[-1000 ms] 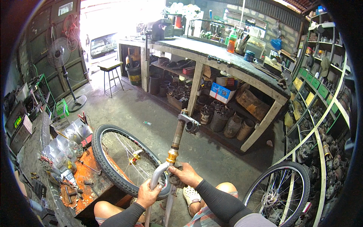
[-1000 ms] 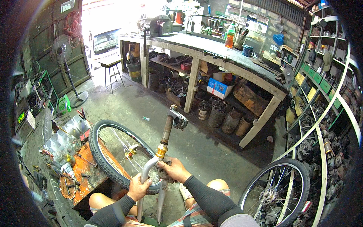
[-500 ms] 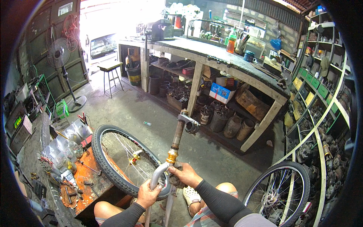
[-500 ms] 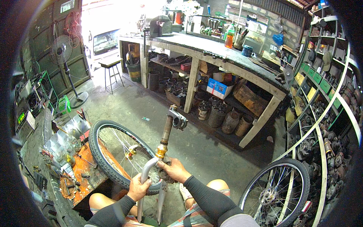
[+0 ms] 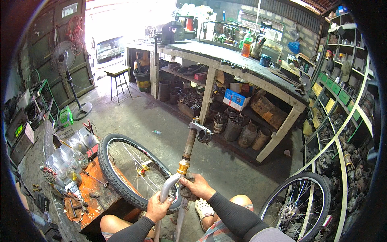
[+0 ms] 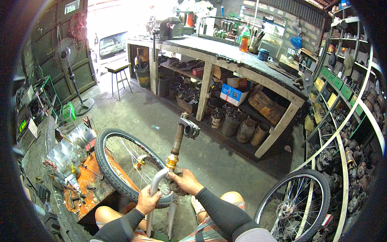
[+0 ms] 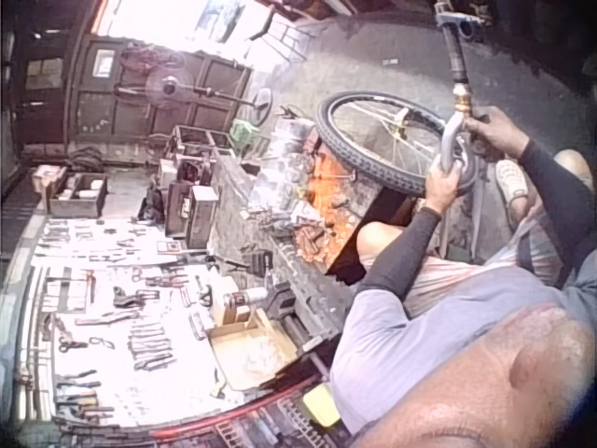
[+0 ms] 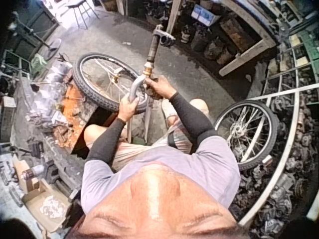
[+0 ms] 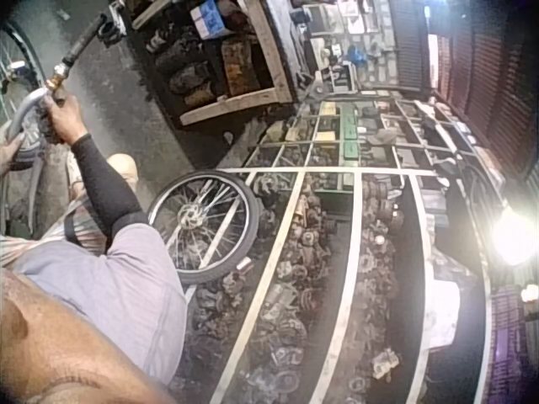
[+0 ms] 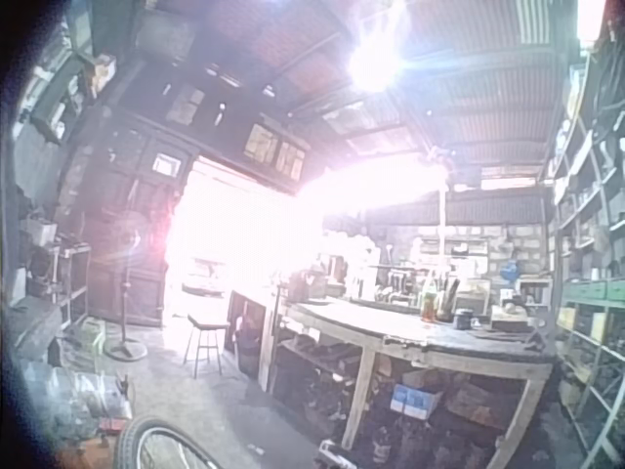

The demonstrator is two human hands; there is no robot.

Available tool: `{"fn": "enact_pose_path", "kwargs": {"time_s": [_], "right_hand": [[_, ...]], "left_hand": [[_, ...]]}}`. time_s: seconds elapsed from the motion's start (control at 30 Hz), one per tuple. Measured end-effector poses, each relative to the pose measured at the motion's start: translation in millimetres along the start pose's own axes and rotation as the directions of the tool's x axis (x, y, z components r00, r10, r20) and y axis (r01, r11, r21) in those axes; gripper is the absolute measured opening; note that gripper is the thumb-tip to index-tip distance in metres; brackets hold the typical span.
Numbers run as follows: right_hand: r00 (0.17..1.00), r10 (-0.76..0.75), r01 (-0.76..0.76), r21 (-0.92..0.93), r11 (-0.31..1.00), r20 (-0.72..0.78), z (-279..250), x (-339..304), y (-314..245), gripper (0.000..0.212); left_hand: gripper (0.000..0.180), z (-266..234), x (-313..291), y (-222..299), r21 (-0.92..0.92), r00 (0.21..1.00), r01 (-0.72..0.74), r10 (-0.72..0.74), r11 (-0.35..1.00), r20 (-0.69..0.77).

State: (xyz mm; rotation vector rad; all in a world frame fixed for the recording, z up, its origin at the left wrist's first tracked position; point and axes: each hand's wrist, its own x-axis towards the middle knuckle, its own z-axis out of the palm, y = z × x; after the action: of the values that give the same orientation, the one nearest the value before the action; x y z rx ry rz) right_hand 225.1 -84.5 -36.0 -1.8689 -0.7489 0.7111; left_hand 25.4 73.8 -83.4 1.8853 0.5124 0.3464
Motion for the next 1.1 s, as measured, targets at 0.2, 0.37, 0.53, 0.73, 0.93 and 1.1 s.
{"fn": "enact_pose_path", "kwargs": {"time_s": [0.2,0.37,0.53,0.73,0.93,1.1], "right_hand": [[1.000,-0.020,0.020,-0.003,1.000,-0.007,1,1,3,0.060],[1.000,-0.005,0.005,0.006,1.000,0.003,1,3,7,0.061],[0.999,-0.030,0.030,0.028,0.999,-0.013,2,-1,-8,0.061],[1.000,0.009,-0.009,0.057,0.998,0.009,2,6,16,0.057],[1.000,0.018,-0.018,0.049,0.999,0.011,5,7,15,0.056],[1.000,-0.029,0.029,0.031,0.999,-0.004,3,2,1,0.058]], "left_hand": [[0.027,-1,-1,3,0.010,1.000,-0.010,0.010,1.000,0.001],[0.026,0,0,5,-0.011,1.000,0.021,-0.021,1.000,0.000],[0.026,-2,-1,2,-0.019,1.000,0.001,-0.001,1.000,-0.008],[0.026,2,1,4,0.011,1.000,-0.010,0.010,1.000,-0.004],[0.026,0,0,1,0.007,1.000,-0.003,0.003,1.000,-0.009],[0.025,2,1,-7,-0.032,1.000,-0.019,0.019,0.999,-0.014]]}}
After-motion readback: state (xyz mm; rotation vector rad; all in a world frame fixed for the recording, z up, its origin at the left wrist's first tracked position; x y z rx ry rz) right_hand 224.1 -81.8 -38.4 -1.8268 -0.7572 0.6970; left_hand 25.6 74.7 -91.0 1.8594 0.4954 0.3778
